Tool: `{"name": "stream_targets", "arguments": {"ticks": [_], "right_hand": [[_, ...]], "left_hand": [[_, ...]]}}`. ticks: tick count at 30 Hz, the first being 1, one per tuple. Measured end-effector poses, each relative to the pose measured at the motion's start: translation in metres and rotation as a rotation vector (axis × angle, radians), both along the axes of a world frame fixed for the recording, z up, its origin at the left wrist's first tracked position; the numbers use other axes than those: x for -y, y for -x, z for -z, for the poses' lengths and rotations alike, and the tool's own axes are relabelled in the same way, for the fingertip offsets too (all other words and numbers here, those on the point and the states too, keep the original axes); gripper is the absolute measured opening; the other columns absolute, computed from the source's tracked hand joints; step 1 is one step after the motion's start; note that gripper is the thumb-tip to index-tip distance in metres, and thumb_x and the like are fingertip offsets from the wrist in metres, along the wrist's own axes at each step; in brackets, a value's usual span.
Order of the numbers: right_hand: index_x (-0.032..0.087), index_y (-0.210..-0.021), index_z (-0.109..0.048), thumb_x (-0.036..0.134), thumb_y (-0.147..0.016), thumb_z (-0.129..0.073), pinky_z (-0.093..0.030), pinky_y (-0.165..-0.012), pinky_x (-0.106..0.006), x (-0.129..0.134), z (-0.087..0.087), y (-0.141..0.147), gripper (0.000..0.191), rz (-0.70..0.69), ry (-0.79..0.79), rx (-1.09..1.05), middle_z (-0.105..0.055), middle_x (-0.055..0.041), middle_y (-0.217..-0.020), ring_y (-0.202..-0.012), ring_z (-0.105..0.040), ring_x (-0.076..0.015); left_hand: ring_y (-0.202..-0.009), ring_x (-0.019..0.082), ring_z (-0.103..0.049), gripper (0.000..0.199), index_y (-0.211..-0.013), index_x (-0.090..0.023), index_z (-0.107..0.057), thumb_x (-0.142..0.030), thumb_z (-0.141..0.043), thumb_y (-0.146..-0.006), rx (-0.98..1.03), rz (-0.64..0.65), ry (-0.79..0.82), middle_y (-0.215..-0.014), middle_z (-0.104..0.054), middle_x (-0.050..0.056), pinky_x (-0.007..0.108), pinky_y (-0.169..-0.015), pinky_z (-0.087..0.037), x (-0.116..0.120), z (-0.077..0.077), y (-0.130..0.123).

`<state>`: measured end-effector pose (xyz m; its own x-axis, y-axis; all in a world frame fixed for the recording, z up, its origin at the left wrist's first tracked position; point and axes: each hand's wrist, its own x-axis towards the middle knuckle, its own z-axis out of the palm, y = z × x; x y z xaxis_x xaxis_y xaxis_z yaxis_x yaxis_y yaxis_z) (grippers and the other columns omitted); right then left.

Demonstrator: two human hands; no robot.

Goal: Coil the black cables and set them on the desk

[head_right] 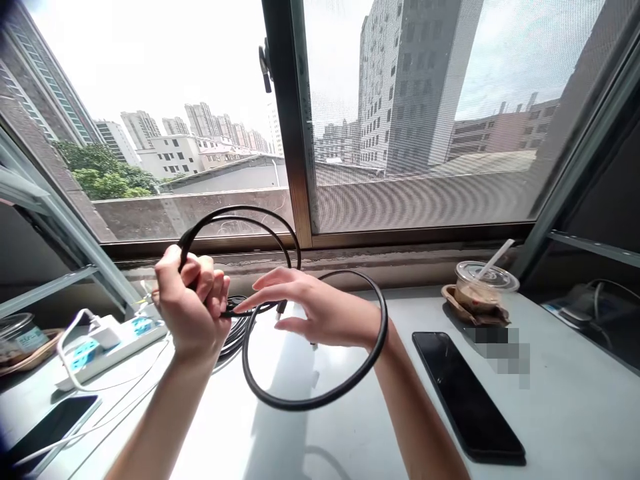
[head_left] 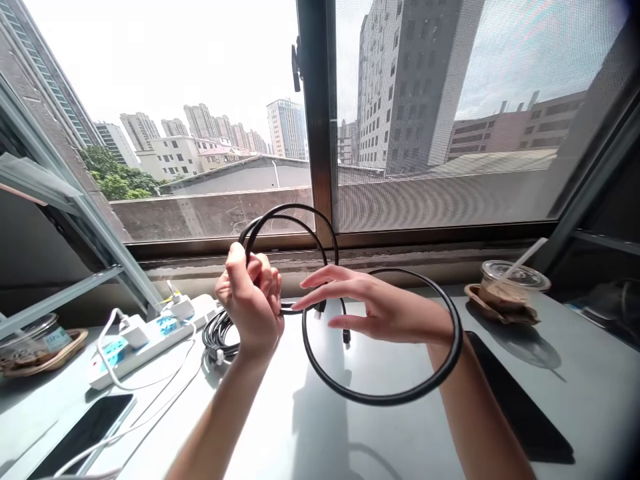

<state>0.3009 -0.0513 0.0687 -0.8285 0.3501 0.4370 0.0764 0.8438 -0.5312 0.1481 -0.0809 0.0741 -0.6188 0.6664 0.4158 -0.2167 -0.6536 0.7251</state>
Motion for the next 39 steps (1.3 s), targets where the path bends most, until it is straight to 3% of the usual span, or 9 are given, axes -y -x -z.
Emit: {"name": "stream_targets", "arguments": {"ticks": [4,7,9,15,19,22,25,32,39], "right_hand": [[0.023,-0.107,-0.069,0.022,-0.073,-0.075,-0.038,-0.104,-0.032,0.001,0.005,0.008,0.035,-0.043,0.078,0.010,-0.051,-0.0071,-0.127,-0.122,-0.047,-0.0177],[0.020,-0.090,-0.072,0.024,-0.081,-0.067,-0.041,-0.100,-0.028,0.002,0.007,0.018,0.011,-0.098,0.150,-0.080,-0.052,-0.0065,-0.125,-0.121,-0.048,-0.0166],[0.016,-0.083,-0.070,0.024,-0.087,-0.059,-0.045,-0.095,-0.028,0.000,0.008,0.024,0.015,-0.134,0.204,-0.144,-0.057,-0.0072,-0.118,-0.113,-0.055,-0.0157],[0.019,-0.103,-0.054,0.034,-0.097,-0.041,-0.048,-0.092,-0.036,0.003,0.004,0.021,0.021,-0.155,0.356,-0.562,-0.068,0.0000,-0.076,-0.088,-0.067,-0.0143],[0.024,-0.114,-0.051,0.040,-0.097,-0.037,-0.057,-0.067,-0.031,0.006,-0.004,0.001,0.027,0.057,0.437,-0.761,-0.048,0.0110,-0.043,-0.041,-0.055,-0.0096],[0.025,-0.116,-0.053,0.044,-0.093,-0.046,-0.050,-0.042,-0.024,0.002,-0.009,-0.016,0.031,0.221,0.467,-0.852,-0.033,0.0140,-0.038,-0.025,-0.024,-0.0057],[0.026,-0.118,-0.055,0.047,-0.088,-0.053,-0.046,-0.037,-0.022,-0.004,-0.012,-0.032,0.036,0.302,0.550,-0.883,-0.029,0.0134,-0.038,-0.025,-0.020,-0.0051],[0.026,-0.116,-0.063,0.033,-0.095,-0.045,-0.027,-0.027,-0.015,0.004,-0.017,-0.059,0.029,0.225,0.687,-1.017,-0.024,0.0120,-0.035,-0.024,-0.008,-0.0038],[0.021,-0.119,-0.063,0.028,-0.094,-0.043,0.000,-0.026,-0.013,0.007,-0.018,-0.085,0.034,0.329,0.841,-0.910,-0.019,0.0131,-0.032,-0.022,0.001,-0.0014]], "left_hand": [[-0.026,0.004,-0.014,0.039,-0.054,-0.019,-0.030,-0.029,-0.038,-0.091,0.042,0.050,0.015,-0.036,-0.022,-0.009,0.020,-0.028,-0.010,0.001,-0.004,0.006],[-0.026,0.005,-0.013,0.034,-0.059,-0.020,-0.036,-0.029,-0.038,-0.091,0.012,0.138,0.043,-0.035,-0.024,-0.010,0.020,-0.027,-0.010,-0.003,-0.003,0.012],[-0.026,0.004,-0.015,0.034,-0.059,-0.020,-0.036,-0.031,-0.041,-0.090,-0.018,0.109,0.012,-0.036,-0.025,-0.010,0.020,-0.027,-0.011,-0.006,-0.002,0.015],[-0.028,0.005,-0.015,0.035,-0.062,-0.021,-0.038,-0.039,-0.040,-0.092,-0.025,-0.090,-0.139,-0.038,-0.025,-0.010,0.022,-0.030,-0.011,-0.014,-0.002,0.026],[-0.030,0.005,-0.014,0.037,-0.063,-0.022,-0.035,-0.044,-0.037,-0.093,0.004,-0.173,-0.184,-0.041,-0.024,-0.010,0.022,-0.031,-0.009,-0.025,-0.003,0.043],[-0.031,0.004,-0.016,0.038,-0.062,-0.021,-0.036,-0.047,-0.042,-0.090,0.008,-0.187,-0.155,-0.042,-0.025,-0.010,0.021,-0.031,-0.010,-0.036,-0.001,0.059],[-0.030,0.003,-0.017,0.036,-0.063,-0.021,-0.039,-0.046,-0.045,-0.089,0.001,-0.112,-0.101,-0.040,-0.025,-0.010,0.020,-0.030,-0.011,-0.044,0.000,0.072],[-0.024,0.001,-0.012,0.040,-0.056,-0.020,-0.033,-0.038,-0.050,-0.088,-0.038,0.246,0.109,-0.034,-0.023,-0.011,0.017,-0.024,-0.009,-0.049,-0.006,0.096],[-0.023,0.003,-0.022,0.041,-0.059,-0.018,-0.049,-0.047,-0.052,-0.087,-0.170,0.115,0.161,-0.033,-0.028,-0.009,0.017,-0.024,-0.019,-0.053,-0.003,0.117]]}}
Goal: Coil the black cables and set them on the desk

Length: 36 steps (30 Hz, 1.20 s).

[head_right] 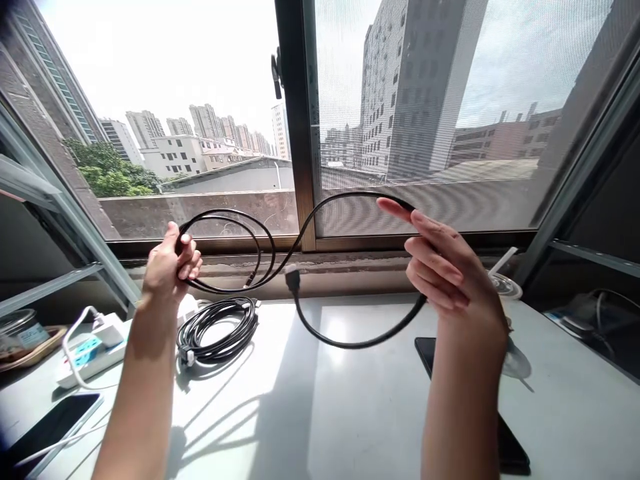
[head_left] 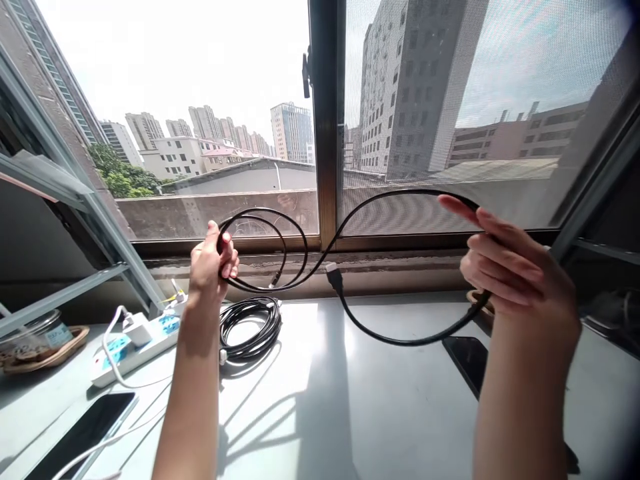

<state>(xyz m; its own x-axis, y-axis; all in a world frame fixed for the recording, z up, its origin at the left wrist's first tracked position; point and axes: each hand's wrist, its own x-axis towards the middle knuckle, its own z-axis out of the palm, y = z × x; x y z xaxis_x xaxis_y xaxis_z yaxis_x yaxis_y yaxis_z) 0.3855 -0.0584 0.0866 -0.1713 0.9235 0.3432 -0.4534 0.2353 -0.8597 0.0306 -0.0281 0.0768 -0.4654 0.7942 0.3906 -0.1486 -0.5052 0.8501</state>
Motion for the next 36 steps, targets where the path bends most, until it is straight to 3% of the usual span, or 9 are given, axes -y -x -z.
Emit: {"name": "stream_targets", "arguments": {"ticks": [3,9,13,16,21,26,29,32,36], "right_hand": [[0.020,-0.121,-0.062,0.025,-0.094,-0.040,0.006,-0.027,-0.014,0.003,0.000,-0.006,0.035,0.061,0.002,-0.002,-0.018,0.0131,-0.032,-0.023,0.003,-0.0016],[0.020,-0.112,-0.067,0.029,-0.097,-0.039,-0.003,-0.024,-0.019,0.004,-0.002,-0.011,0.033,0.223,-0.041,-0.075,-0.019,0.0099,-0.032,-0.027,0.000,-0.0046],[0.023,-0.096,-0.069,0.035,-0.100,-0.027,-0.008,-0.024,-0.017,0.002,-0.004,-0.007,0.044,0.226,-0.040,-0.186,-0.018,0.0081,-0.036,-0.025,-0.009,-0.0044],[0.028,-0.096,-0.066,0.034,-0.100,-0.027,-0.016,-0.025,-0.015,0.002,-0.004,0.005,0.039,0.123,-0.105,-0.166,-0.034,0.0060,-0.045,-0.027,-0.027,-0.0039],[0.029,-0.112,-0.058,0.038,-0.093,-0.047,-0.053,-0.050,-0.020,-0.004,0.004,0.040,0.024,-0.058,-0.143,0.116,-0.063,-0.0004,-0.085,-0.071,-0.064,-0.0121],[0.023,-0.127,-0.047,0.038,-0.094,-0.045,-0.057,-0.078,-0.033,-0.011,0.012,0.068,0.036,-0.203,-0.094,0.284,-0.061,-0.0095,-0.120,-0.106,-0.062,-0.0197],[0.022,-0.135,-0.038,0.032,-0.095,-0.041,-0.057,-0.079,-0.034,-0.010,0.012,0.075,0.041,-0.294,-0.067,0.262,-0.061,-0.0108,-0.122,-0.099,-0.065,-0.0191],[0.024,-0.136,-0.037,0.029,-0.093,-0.044,-0.056,-0.062,-0.027,-0.008,0.009,0.076,0.044,-0.270,-0.063,0.221,-0.063,-0.0087,-0.117,-0.075,-0.068,-0.0139],[0.024,-0.129,-0.047,0.036,-0.090,-0.049,-0.037,-0.034,-0.018,-0.009,0.006,0.067,0.041,-0.118,-0.036,0.172,-0.067,-0.0056,-0.103,-0.041,-0.048,-0.0040]], "left_hand": [[-0.025,0.004,-0.031,0.042,-0.059,-0.017,-0.050,-0.046,-0.052,-0.087,-0.023,-0.144,-0.056,-0.034,-0.034,-0.008,0.018,-0.026,-0.022,-0.002,0.003,0.013],[-0.023,0.004,-0.021,0.046,-0.053,-0.017,-0.046,-0.044,-0.050,-0.090,-0.153,-0.276,-0.191,-0.030,-0.026,-0.008,0.025,-0.027,-0.006,0.010,-0.001,0.030],[-0.025,0.003,-0.020,0.052,-0.046,-0.017,-0.032,-0.040,-0.051,-0.089,-0.039,-0.355,-0.283,-0.033,-0.021,-0.006,0.026,-0.029,-0.005,0.021,-0.009,0.018],[-0.025,0.003,-0.020,0.060,-0.041,-0.017,-0.025,-0.045,-0.045,-0.091,-0.018,-0.364,-0.313,-0.032,-0.016,-0.006,0.025,-0.030,-0.005,0.025,-0.013,-0.001],[-0.024,0.002,-0.021,0.066,-0.035,-0.016,-0.025,-0.042,-0.045,-0.092,-0.132,-0.322,-0.429,-0.028,-0.019,-0.006,0.025,-0.032,-0.011,0.030,-0.009,-0.043],[-0.026,0.003,-0.022,0.069,-0.034,-0.016,-0.021,-0.046,-0.049,-0.089,-0.209,-0.342,-0.584,-0.030,-0.021,-0.006,0.025,-0.035,-0.014,0.038,0.000,-0.075],[-0.026,0.003,-0.023,0.071,-0.033,-0.015,-0.021,-0.052,-0.054,-0.084,-0.236,-0.370,-0.609,-0.029,-0.024,-0.006,0.025,-0.037,-0.016,0.039,0.006,-0.084],[-0.026,0.003,-0.027,0.073,-0.031,-0.014,-0.023,-0.057,-0.056,-0.080,-0.301,-0.415,-0.614,-0.028,-0.027,-0.006,0.024,-0.037,-0.018,0.038,0.013,-0.090],[-0.026,0.004,-0.029,0.068,-0.033,-0.014,-0.028,-0.051,-0.054,-0.084,-0.311,-0.503,-0.732,-0.028,-0.029,-0.006,0.022,-0.035,-0.019,0.034,0.017,-0.094]]}}
